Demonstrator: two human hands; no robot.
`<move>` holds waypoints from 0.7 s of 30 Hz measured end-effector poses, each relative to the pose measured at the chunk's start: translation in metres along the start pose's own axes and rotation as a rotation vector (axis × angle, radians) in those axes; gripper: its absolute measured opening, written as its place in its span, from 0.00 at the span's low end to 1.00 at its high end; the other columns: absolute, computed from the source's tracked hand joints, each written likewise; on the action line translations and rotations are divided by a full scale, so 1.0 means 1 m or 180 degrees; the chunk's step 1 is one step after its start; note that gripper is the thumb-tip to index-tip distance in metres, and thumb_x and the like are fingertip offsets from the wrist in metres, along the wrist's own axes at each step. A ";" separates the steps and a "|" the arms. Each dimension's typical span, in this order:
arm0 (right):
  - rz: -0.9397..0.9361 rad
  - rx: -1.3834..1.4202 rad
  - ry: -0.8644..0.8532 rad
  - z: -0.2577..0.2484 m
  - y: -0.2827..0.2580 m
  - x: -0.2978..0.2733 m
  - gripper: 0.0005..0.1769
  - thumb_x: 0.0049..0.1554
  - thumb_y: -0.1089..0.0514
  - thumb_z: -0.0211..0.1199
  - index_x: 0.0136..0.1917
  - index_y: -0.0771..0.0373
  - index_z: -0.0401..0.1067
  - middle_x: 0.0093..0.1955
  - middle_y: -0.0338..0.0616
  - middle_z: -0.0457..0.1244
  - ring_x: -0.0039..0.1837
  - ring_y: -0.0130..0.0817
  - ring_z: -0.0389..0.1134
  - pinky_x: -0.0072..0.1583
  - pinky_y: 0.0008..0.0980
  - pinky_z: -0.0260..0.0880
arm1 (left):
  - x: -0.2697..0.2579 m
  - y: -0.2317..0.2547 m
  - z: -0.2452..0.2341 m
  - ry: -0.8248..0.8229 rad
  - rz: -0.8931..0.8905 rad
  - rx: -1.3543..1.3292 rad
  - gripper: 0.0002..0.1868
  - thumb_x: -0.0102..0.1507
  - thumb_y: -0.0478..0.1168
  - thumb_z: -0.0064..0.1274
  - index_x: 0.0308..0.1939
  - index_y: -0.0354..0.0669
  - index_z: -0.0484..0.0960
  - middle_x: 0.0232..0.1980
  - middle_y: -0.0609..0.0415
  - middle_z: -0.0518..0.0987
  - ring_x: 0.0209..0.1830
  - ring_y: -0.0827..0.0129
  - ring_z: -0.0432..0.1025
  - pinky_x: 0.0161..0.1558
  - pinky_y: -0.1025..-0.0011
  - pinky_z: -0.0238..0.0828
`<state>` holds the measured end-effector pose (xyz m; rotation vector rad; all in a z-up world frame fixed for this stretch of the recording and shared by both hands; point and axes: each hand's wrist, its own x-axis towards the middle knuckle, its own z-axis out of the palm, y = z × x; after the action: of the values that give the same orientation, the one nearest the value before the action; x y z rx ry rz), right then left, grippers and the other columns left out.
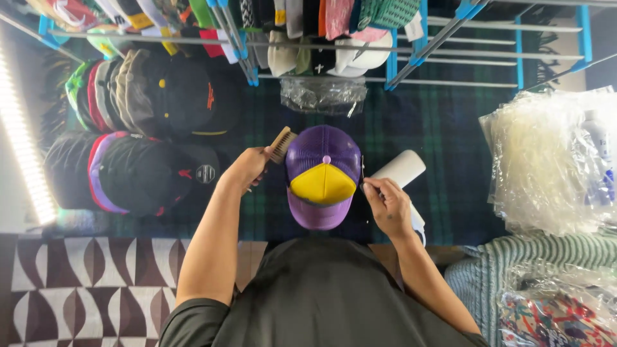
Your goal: Cleaning a purple and yellow hat using a brush and a hair dryer to remove lint or dust.
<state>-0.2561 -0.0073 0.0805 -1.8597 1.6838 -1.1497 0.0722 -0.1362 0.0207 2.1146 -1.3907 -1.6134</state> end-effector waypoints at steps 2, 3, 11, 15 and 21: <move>0.0039 -0.0021 0.0016 0.001 0.003 -0.009 0.05 0.61 0.57 0.67 0.50 0.58 0.82 0.35 0.41 0.68 0.35 0.37 0.68 0.38 0.31 0.69 | 0.021 -0.047 0.017 0.0412 0.0440 0.0371 0.26 0.74 0.57 0.39 0.61 0.44 0.81 0.40 0.45 0.83 0.36 0.55 0.77 0.34 0.59 0.79; 0.0063 -0.0060 0.0062 0.001 0.004 -0.009 0.05 0.61 0.57 0.68 0.49 0.58 0.82 0.35 0.41 0.68 0.35 0.36 0.68 0.38 0.31 0.69 | 0.036 -0.065 0.022 0.0820 0.0921 0.0741 0.26 0.74 0.57 0.40 0.67 0.47 0.79 0.49 0.41 0.85 0.49 0.47 0.80 0.48 0.53 0.79; 0.0008 -0.0053 -0.0210 0.013 0.021 -0.024 0.05 0.62 0.57 0.67 0.50 0.60 0.81 0.39 0.45 0.69 0.40 0.41 0.71 0.40 0.34 0.72 | -0.077 -0.046 0.079 0.0944 0.0246 -0.0800 0.29 0.74 0.56 0.32 0.74 0.49 0.69 0.67 0.34 0.75 0.70 0.42 0.67 0.69 0.46 0.64; 0.0047 0.0056 -0.0158 0.018 0.019 -0.022 0.04 0.61 0.59 0.68 0.50 0.59 0.81 0.40 0.46 0.70 0.41 0.41 0.72 0.40 0.33 0.72 | -0.066 -0.098 0.100 0.1054 0.0060 -0.0738 0.30 0.73 0.63 0.31 0.76 0.61 0.68 0.66 0.41 0.77 0.66 0.46 0.72 0.65 0.47 0.68; -0.0024 0.0215 -0.0209 0.023 0.020 -0.029 0.05 0.64 0.62 0.66 0.52 0.64 0.79 0.41 0.50 0.69 0.42 0.45 0.72 0.39 0.36 0.71 | -0.136 -0.030 0.119 0.1324 0.0936 -0.1345 0.27 0.75 0.56 0.25 0.78 0.61 0.59 0.66 0.33 0.75 0.63 0.36 0.71 0.62 0.40 0.69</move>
<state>-0.2499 0.0103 0.0425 -1.8438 1.5841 -1.1220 -0.0078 0.0267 0.0476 1.7663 -1.0527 -1.1456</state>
